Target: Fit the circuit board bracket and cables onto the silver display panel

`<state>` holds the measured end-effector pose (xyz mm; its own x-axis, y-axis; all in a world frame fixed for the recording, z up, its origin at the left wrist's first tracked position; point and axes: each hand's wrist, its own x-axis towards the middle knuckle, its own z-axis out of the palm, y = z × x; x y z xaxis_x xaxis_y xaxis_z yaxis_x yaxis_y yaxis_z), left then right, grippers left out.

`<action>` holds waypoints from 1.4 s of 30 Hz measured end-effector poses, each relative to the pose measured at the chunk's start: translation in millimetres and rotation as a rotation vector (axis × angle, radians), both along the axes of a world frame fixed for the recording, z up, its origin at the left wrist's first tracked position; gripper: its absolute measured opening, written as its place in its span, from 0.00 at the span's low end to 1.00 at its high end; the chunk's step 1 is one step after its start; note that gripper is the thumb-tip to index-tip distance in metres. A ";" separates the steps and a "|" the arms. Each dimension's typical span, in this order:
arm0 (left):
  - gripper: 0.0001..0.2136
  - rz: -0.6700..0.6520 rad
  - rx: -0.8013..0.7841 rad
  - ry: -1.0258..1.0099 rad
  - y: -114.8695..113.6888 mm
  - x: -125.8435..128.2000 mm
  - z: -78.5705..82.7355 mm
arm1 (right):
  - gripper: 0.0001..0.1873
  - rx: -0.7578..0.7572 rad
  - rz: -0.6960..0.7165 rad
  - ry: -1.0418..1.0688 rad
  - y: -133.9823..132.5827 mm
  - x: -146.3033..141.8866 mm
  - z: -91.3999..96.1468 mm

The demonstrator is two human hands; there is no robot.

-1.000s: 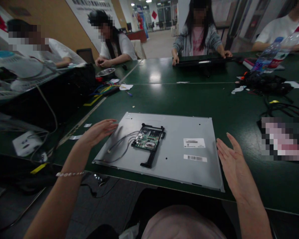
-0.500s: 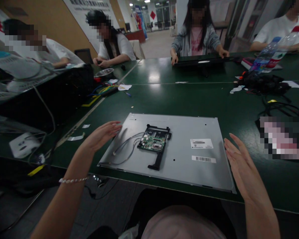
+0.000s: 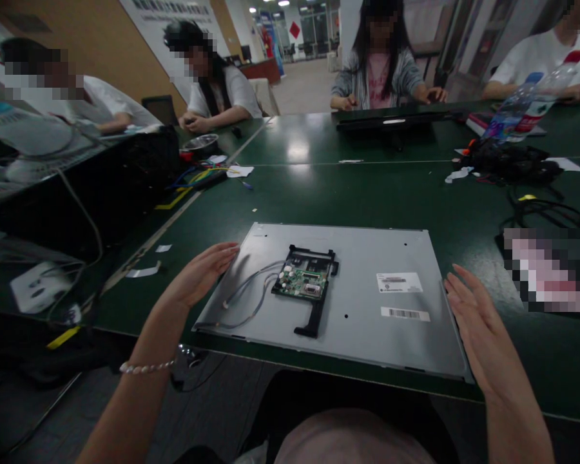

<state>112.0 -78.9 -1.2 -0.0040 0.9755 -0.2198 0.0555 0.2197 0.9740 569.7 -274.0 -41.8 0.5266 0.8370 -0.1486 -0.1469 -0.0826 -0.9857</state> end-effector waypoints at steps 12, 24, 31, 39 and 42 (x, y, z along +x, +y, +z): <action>0.15 -0.005 -0.011 -0.049 -3.3 7.6 -3.5 | 0.32 -0.049 -0.008 -0.094 1.1 1.9 4.6; 0.16 0.012 -0.011 -0.130 -5.7 15.5 -5.0 | 0.28 -0.004 -0.045 -0.069 -1.1 3.5 5.5; 0.17 0.020 0.049 -0.104 -11.6 22.3 -7.7 | 0.32 -0.043 -0.067 -0.171 -1.6 5.5 -0.7; 0.18 0.034 0.071 -0.016 -18.8 30.5 -10.1 | 0.33 -0.115 -0.094 -0.338 -2.0 -0.6 -2.6; 0.18 0.010 0.058 -0.024 -22.0 32.2 -10.5 | 0.35 -0.120 -0.097 -0.345 -2.5 0.5 -2.6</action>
